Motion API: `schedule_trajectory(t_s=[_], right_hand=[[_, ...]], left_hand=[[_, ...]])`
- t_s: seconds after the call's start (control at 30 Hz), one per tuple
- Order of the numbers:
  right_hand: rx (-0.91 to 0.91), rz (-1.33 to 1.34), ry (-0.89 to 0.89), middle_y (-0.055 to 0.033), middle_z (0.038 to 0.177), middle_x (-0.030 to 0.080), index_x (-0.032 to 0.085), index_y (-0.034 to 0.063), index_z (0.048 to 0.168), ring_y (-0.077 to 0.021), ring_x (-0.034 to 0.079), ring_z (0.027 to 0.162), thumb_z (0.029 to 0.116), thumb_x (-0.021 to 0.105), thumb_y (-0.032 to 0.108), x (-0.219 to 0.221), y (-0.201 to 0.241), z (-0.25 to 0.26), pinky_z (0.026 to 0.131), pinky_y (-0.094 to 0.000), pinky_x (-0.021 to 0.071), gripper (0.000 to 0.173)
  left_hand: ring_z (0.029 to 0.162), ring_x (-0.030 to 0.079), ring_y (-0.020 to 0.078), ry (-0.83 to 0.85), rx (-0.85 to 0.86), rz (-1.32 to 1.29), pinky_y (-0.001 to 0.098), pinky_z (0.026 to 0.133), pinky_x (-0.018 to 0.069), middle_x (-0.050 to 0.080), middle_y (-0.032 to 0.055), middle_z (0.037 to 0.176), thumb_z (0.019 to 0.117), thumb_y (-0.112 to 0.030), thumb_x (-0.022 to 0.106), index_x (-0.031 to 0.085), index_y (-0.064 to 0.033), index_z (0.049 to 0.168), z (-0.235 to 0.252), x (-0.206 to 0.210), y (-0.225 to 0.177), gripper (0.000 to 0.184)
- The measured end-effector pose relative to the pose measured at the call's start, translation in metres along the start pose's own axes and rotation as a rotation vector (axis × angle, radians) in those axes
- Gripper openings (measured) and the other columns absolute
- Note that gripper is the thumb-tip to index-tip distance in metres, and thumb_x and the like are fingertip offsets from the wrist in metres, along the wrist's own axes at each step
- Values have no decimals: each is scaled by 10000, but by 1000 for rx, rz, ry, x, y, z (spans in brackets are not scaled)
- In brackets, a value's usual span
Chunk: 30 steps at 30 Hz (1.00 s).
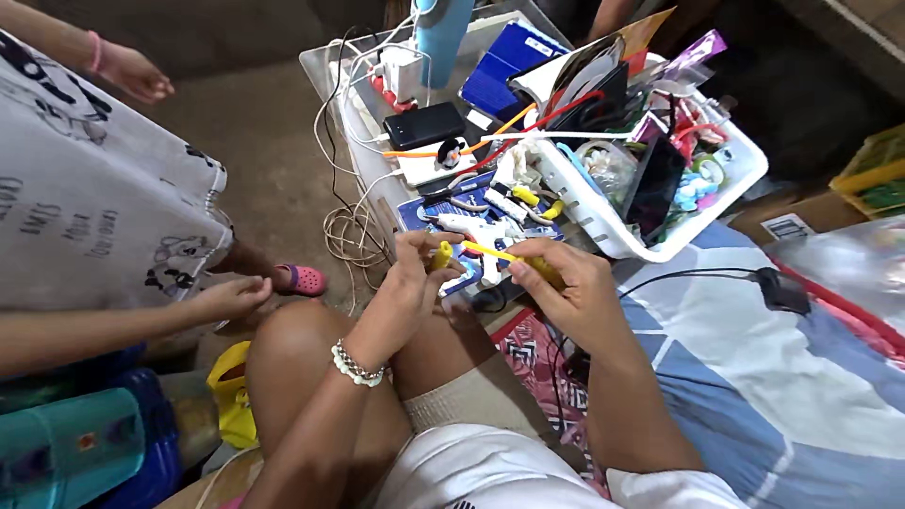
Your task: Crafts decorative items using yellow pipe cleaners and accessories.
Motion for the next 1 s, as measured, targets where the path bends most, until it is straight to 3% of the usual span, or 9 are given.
schedule_trajectory(t_s=[0.07,0.17,0.37,0.53,0.67,0.77,0.9,1.0], right_hand=[[-6,-20,3,-19,929,709,727,68,1101,-15,636,786,1062,542,302,1,0,0,713,-191,543,300],[-11,-93,-8,-24,926,705,738,88,1097,-34,626,778,1059,545,307,0,-3,0,702,-211,529,294],[-48,-150,10,-32,924,708,758,92,1076,-75,656,829,1046,563,292,1,-2,1,736,-245,547,281],[-51,-219,20,-36,884,687,760,95,1071,-102,645,781,1042,564,288,3,-1,1,683,-269,538,276],[-57,-294,31,-55,888,691,763,106,1055,-147,650,742,1036,563,273,5,0,2,631,-324,537,261],[-72,-338,37,-63,871,688,769,107,1040,-165,650,719,1028,564,262,7,3,3,605,-335,530,258],[-116,-355,73,-58,842,678,774,116,1034,-173,647,700,1028,563,261,11,8,6,584,-342,523,257],[-144,-318,87,-58,844,676,768,114,1034,-162,645,711,1034,560,263,14,13,8,597,-320,521,256]], left_hand=[[886,703,88,-1,-32,-8,268,806,607,684,63,1102,1052,-97,537,436,-5,1252,1,-1,2,242],[856,701,82,2,-51,-11,259,777,607,692,39,1017,1072,-137,514,460,-18,1261,2,-3,3,230],[929,682,92,25,-33,44,276,846,586,673,47,1060,1072,-140,508,485,-22,1271,2,-2,2,232],[903,659,76,45,-47,84,263,841,570,656,51,1023,1075,-148,500,549,-21,1224,3,0,2,202],[918,641,113,20,37,118,277,837,576,618,81,1075,1060,-130,525,600,-4,1173,4,-2,-4,186],[944,656,119,-19,100,165,273,846,587,627,93,1103,1041,-142,577,641,-4,1143,4,-6,-10,184],[905,659,93,-89,128,203,249,821,577,668,60,1025,1018,-165,630,678,-17,1103,2,-12,-14,177],[878,684,70,-170,116,122,236,805,587,714,46,1006,950,-156,728,686,-3,1094,-1,-18,-14,215]])
Point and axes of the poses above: each hand's wrist, its own z-axis towards the middle knuckle, its own x-axis out of the palm, y = z × x, the point moved 9 cm from there along z, towards the middle knuckle
